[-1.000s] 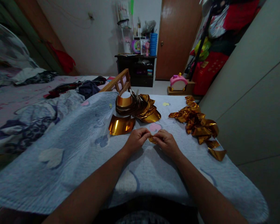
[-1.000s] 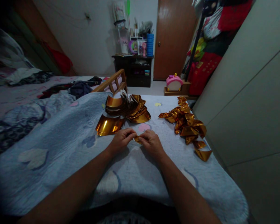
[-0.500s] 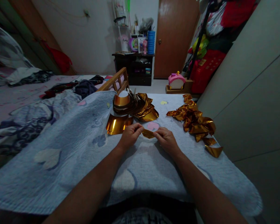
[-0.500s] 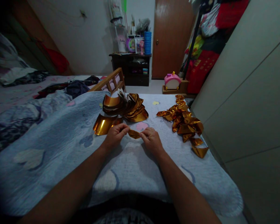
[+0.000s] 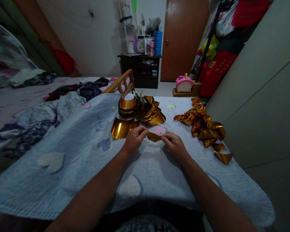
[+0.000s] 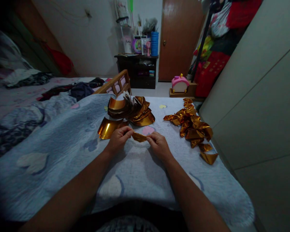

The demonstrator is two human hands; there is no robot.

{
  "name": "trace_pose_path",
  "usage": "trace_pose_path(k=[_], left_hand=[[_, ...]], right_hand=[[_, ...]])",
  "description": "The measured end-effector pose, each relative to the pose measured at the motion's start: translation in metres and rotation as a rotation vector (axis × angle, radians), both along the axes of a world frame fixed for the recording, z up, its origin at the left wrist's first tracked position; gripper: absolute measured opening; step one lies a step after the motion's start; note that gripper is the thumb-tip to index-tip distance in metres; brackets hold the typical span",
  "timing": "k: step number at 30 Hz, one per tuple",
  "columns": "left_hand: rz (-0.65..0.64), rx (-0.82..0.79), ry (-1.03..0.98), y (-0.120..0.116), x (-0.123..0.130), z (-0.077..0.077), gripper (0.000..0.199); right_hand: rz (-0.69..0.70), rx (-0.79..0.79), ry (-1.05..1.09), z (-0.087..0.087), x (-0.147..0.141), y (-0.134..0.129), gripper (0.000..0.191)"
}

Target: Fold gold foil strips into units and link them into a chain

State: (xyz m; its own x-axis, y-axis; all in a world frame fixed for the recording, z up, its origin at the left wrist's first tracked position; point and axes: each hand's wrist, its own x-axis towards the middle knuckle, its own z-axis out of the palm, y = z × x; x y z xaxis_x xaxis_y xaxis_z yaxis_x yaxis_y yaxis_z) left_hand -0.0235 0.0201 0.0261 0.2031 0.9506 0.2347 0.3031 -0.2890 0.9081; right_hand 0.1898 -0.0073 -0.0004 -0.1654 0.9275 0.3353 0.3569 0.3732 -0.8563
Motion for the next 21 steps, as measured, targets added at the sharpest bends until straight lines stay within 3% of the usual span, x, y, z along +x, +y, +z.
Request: trace_pose_path(k=[13, 16, 21], left_hand=[[0.042, -0.047, -0.045, 0.0, 0.003, -0.002, 0.025], [0.038, -0.093, -0.064, 0.001, 0.004, -0.006, 0.026], [0.028, -0.162, -0.126, 0.003, 0.007, -0.014, 0.025]], right_hand=[[-0.094, -0.004, 0.016, 0.002, 0.004, 0.003, 0.025], [-0.097, -0.07, 0.088, 0.0, 0.002, 0.001, 0.02], [-0.013, -0.198, 0.222, -0.006, -0.004, 0.002, 0.029]])
